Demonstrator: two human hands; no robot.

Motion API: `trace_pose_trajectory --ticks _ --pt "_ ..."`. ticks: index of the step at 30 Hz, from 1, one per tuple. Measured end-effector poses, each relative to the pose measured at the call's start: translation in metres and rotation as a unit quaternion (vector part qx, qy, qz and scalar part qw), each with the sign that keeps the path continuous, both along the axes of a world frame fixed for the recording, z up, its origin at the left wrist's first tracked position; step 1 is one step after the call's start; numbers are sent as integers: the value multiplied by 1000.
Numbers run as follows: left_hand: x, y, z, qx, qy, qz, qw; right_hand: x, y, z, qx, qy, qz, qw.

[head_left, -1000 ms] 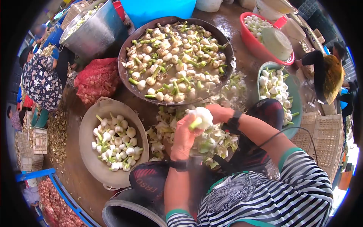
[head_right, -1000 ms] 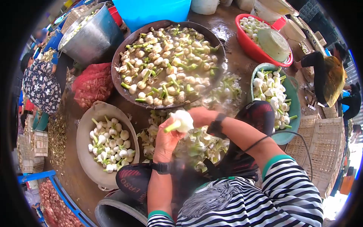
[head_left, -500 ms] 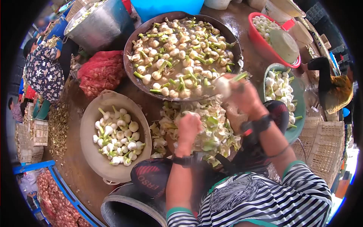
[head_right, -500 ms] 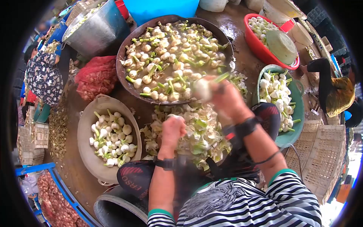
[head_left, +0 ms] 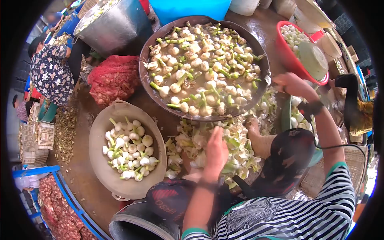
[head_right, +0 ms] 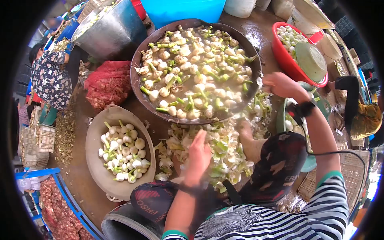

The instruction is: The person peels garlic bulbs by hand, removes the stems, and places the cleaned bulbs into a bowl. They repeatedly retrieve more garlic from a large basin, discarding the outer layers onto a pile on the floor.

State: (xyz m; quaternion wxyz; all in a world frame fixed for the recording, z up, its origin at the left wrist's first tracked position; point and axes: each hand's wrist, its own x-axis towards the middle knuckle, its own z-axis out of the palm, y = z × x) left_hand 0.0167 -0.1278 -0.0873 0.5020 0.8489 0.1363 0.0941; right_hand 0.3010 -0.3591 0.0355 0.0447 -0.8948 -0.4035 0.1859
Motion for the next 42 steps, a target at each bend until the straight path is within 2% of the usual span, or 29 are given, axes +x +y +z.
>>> trace_pose_trajectory --ticks 1,2,3,4,6,7,8,10,11,14,15,16,18,20,21,22,24,25,26,28,29,32,35,38,42 --pt "0 1 -2 -4 -16 -4 1000 -6 48 5 68 38 -14 997" --pt "1 3 -4 -8 -33 -9 999 -5 81 -8 188 46 21 981" --pt "3 4 -6 -26 -24 2 999 13 111 -28 102 101 -33 989" --pt "4 5 -8 -43 -15 14 999 10 147 -39 92 67 -64 991" --pt "7 9 -13 -81 -1 36 996 14 192 -86 186 188 -186 946" --pt "9 10 -8 -113 -3 48 992 32 209 -146 250 -3 -80 965" --pt "11 10 -3 -146 -7 60 987 32 222 -167 234 51 -141 961" --pt "11 13 -14 -137 -2 56 989 17 236 -170 185 16 -176 967" --pt "9 15 -19 -137 0 54 989 12 237 -168 199 3 -171 965" --pt "15 8 -27 -248 -9 162 955 -10 223 -134 329 138 -212 910" --pt "19 12 -20 -268 -41 169 948 -15 214 -126 370 187 -175 893" --pt "24 18 0 -278 -34 167 945 -27 206 -108 395 268 -161 864" --pt "28 21 12 -300 -97 182 931 -67 193 -76 440 430 -130 778" --pt "29 24 16 -379 -149 163 899 -104 181 -67 491 519 -61 697" --pt "30 26 28 -484 -132 175 847 -120 177 -59 427 510 -84 742" --pt "25 29 27 -433 -134 184 872 -133 175 -60 449 506 -114 728" --pt "18 32 21 -327 -143 198 913 -155 175 -64 493 491 -169 698" --pt "18 31 20 -277 -164 227 919 -166 181 -60 463 486 -225 706" --pt "17 30 19 -177 -165 238 941 -176 187 -55 432 483 -280 708" --pt "14 30 32 27 -164 253 953 -195 200 -50 481 340 -182 787" --pt "14 30 30 5 -180 257 950 -202 198 -29 363 300 -271 840" --pt "6 28 24 -53 -173 211 961 -201 184 -35 420 308 -176 835" --pt "2 25 23 -221 -136 174 950 -195 168 -25 389 327 -121 853" --pt "-3 36 57 -488 -57 125 862 -195 158 -32 390 302 -96 864" --pt "-6 41 46 -513 -58 57 854 -191 145 -37 382 232 -75 892"
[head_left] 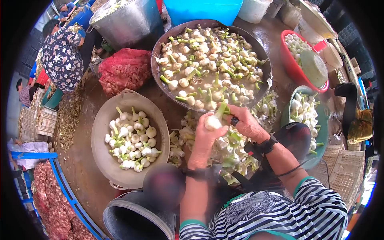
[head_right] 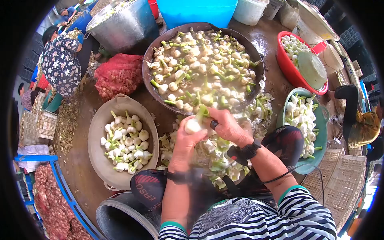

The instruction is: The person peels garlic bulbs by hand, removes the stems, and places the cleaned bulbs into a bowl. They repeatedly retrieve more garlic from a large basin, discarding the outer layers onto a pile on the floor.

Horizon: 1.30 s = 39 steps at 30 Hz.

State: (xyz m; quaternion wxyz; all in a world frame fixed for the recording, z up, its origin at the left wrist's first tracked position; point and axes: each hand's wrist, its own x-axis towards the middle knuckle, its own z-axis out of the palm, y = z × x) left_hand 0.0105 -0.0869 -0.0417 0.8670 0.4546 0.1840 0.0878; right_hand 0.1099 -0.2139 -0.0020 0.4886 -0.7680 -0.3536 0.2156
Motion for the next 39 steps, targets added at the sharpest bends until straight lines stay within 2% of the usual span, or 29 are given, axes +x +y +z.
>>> trace_pose_trajectory --ticks 1,3,6,7,8,10,11,13,14,15,16,17,18,19,20,21,22,23,24,26,27,28,29,31,32,34,38,39 --pt "-1 1 3 -93 -15 -23 995 1 -2 0 1 -10 -2 1000" --pt "-2 6 9 -274 -43 -69 958 -5 -5 8 43 47 -33 997" --pt "3 15 3 -387 -80 -123 910 -17 0 7 104 142 -101 979" --pt "5 16 1 -371 -46 -96 923 -18 1 2 111 175 -123 971" --pt "5 14 -1 -275 28 -32 960 -19 2 -1 118 206 -145 960" --pt "5 7 -2 -70 169 93 979 -17 1 2 61 89 -135 985" --pt "3 1 -6 9 158 141 977 -17 -1 6 9 28 -127 991" --pt "3 -4 7 44 115 65 990 -20 -5 17 -65 -49 -82 993" --pt "1 -5 11 62 95 29 993 -22 -4 8 -16 -12 -76 997" --pt "2 -7 4 3 77 -10 997 -26 1 0 33 25 -70 997" --pt "2 -4 -4 -114 54 -10 992 -30 5 -4 82 61 -62 993" --pt "3 -2 -11 -229 29 -9 973 -34 3 -4 130 224 -43 965" --pt "4 -1 -12 -343 3 -9 939 -34 2 -8 151 283 -61 945" --pt "8 1 -14 -334 35 18 942 -35 1 -16 170 341 -79 921" --pt "10 2 -15 -351 9 24 936 -34 0 -22 189 397 -96 893" --pt "11 3 -16 -367 -18 31 930 -26 -9 -23 112 329 -141 927" --pt "11 4 -18 -382 -45 35 922 -18 -8 -19 277 484 -198 806" --pt "9 8 -32 -355 -135 -29 925 -12 -16 -8 304 510 -194 781" --pt "9 9 -34 -350 -148 -22 925 -10 -23 11 331 534 -190 754" --pt "8 5 -37 -344 -174 -9 923 -11 -35 18 359 434 -145 814" --pt "7 -4 -12 -330 -127 -11 935 -17 -37 6 333 373 -132 856" --pt "9 -8 4 -342 -127 -19 931 -18 -34 4 279 384 -116 873" --pt "12 -11 16 -354 -126 -27 926 -17 -31 4 214 314 -102 919" --pt "17 -6 14 -364 -119 -18 924 -9 -23 0 144 256 -85 952" --pt "17 -4 2 -372 -111 -12 922 -6 -19 -2 109 226 -76 965" --pt "19 -1 -8 -387 -96 2 917 -4 -11 3 48 291 -73 953" --pt "12 -1 -10 -346 -43 72 935 -11 -17 11 41 200 10 979" --pt "10 -1 -3 -390 -75 84 914 -11 -24 13 73 200 0 977"
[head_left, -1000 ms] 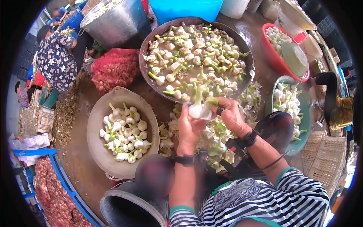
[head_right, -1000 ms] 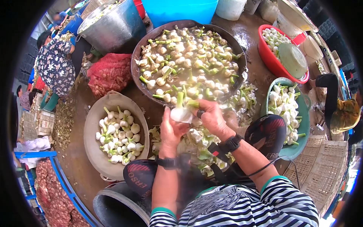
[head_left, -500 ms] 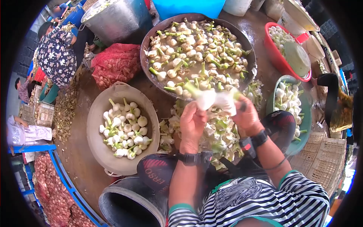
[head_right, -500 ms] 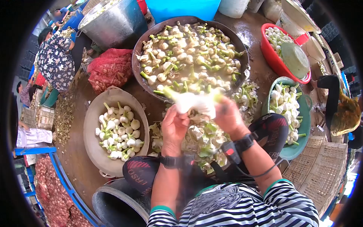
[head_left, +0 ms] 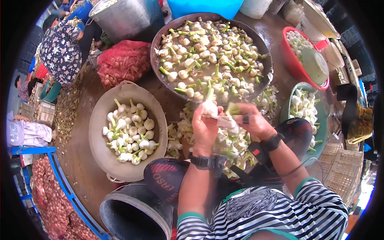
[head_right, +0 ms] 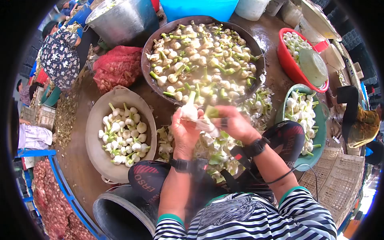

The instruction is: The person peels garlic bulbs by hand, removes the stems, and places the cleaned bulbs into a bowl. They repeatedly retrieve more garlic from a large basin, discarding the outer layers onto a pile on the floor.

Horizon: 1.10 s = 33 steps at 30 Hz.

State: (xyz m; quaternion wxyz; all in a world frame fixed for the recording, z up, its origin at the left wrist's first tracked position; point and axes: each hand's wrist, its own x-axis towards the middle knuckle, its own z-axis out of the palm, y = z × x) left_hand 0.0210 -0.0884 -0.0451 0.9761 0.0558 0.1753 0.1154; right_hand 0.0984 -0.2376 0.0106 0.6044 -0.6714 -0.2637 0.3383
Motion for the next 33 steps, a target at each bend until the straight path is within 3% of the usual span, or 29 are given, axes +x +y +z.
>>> trace_pose_trajectory --ticks 2,3,5,7,11,12,15,19,22,23,25,26,29,30,33 --pt "3 10 -21 -43 -77 25 996 -1 -15 1 59 3 -32 998" --pt "4 14 -29 -65 -116 36 990 -7 -20 -7 181 80 -76 977" --pt "2 11 -16 -37 -90 56 994 3 -36 -19 -4 48 -60 997" --pt "2 7 -4 -21 -65 47 997 3 -34 -33 -245 -143 123 951" --pt "2 -3 -8 113 -73 71 988 -3 -12 -16 -208 -7 2 978" --pt "2 -4 -10 163 -105 58 979 -2 1 5 -113 212 -40 970" --pt "-1 -5 -3 223 -73 0 972 -4 20 -12 75 336 -99 934" --pt "1 4 -4 380 -5 -9 925 -4 32 -15 57 185 -220 956" --pt "-6 5 8 371 91 -98 919 -2 29 -10 -37 -67 -202 976" --pt "-5 6 4 298 58 -110 946 -1 29 -9 -69 -152 -189 968" --pt "-4 7 -2 147 -6 -127 981 -4 29 -20 -65 -135 -162 975" --pt "0 3 -4 96 49 -86 990 -5 30 -24 -63 -126 -147 979" --pt "1 3 -18 107 -21 -86 990 -6 35 -3 32 152 -231 961" --pt "2 -1 -1 104 3 -68 992 5 34 -10 128 330 -276 893" --pt "0 -1 -7 80 2 -27 996 15 21 -23 293 481 -153 812"
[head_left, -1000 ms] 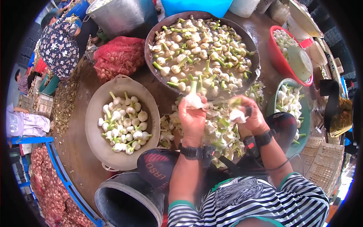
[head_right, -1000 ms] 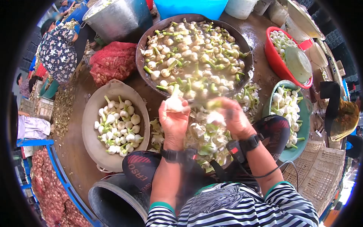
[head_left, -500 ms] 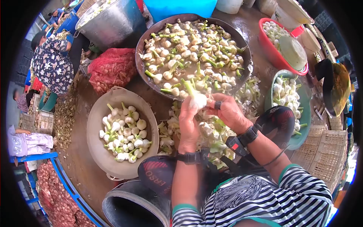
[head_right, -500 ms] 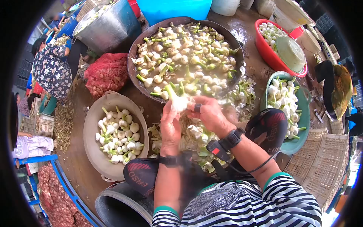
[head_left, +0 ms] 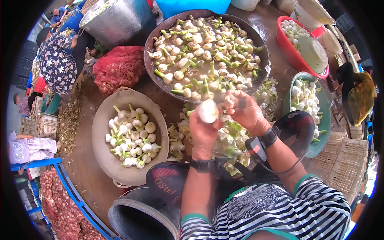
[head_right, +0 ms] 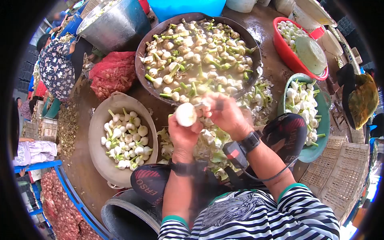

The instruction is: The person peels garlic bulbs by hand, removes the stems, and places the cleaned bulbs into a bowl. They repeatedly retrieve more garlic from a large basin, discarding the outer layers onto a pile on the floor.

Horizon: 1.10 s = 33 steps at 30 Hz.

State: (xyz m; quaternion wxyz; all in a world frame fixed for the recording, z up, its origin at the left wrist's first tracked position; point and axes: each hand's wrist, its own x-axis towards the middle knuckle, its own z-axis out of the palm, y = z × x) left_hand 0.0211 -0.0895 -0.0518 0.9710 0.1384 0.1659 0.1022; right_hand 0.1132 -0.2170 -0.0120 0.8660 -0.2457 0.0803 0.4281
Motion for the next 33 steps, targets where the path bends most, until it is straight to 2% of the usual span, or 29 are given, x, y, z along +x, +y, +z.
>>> trace_pose_trajectory --ticks 1,3,5,6,7,8,9,12,14,16,17,19,20,22,25,28,29,30,32,33 --pt "-1 9 0 -91 -115 -68 987 0 -1 -3 20 54 -5 998" --pt "0 10 5 -28 -80 -59 995 -2 -7 -2 -66 -103 26 992" --pt "-5 6 18 -1 -80 -24 997 -3 -12 3 -296 -224 87 925" --pt "-7 6 16 18 -48 -13 999 -3 -16 -2 -437 -407 177 782" --pt "-7 6 13 36 -17 -3 999 -4 -23 -14 -544 -557 252 574" --pt "-7 7 8 54 14 8 998 -5 -30 -23 -606 -661 308 319" --pt "-8 8 4 76 24 9 997 -9 -36 -28 -590 -708 166 352" --pt "-4 1 3 237 98 37 966 -11 -10 21 -474 -618 78 623" --pt "-1 -6 2 350 107 54 929 -12 2 19 -434 -703 38 562" --pt "-2 -13 2 457 118 75 879 -20 13 24 -481 -747 57 455" --pt "-3 -15 1 481 109 88 865 -23 16 23 -487 -756 64 434" --pt "-4 -14 1 418 109 88 898 -27 21 18 -493 -773 81 390" --pt "-5 -14 1 386 109 87 912 -30 22 17 -501 -767 98 389" --pt "-4 -14 -6 411 112 106 899 -35 23 17 -518 -754 128 385" --pt "-3 -14 -1 425 129 107 889 -46 29 12 -560 -736 104 366" --pt "-6 -11 0 379 135 92 911 -42 27 5 -545 -738 88 387" --pt "-6 -7 0 356 132 89 921 -36 26 -6 -545 -727 67 413" --pt "-4 -4 0 280 92 86 952 -29 26 -7 -524 -698 21 487" --pt "-4 1 -2 119 12 77 990 -20 20 -1 -567 -583 32 581" --pt "-5 7 -21 54 -30 68 996 -15 14 -10 -598 -584 14 549"
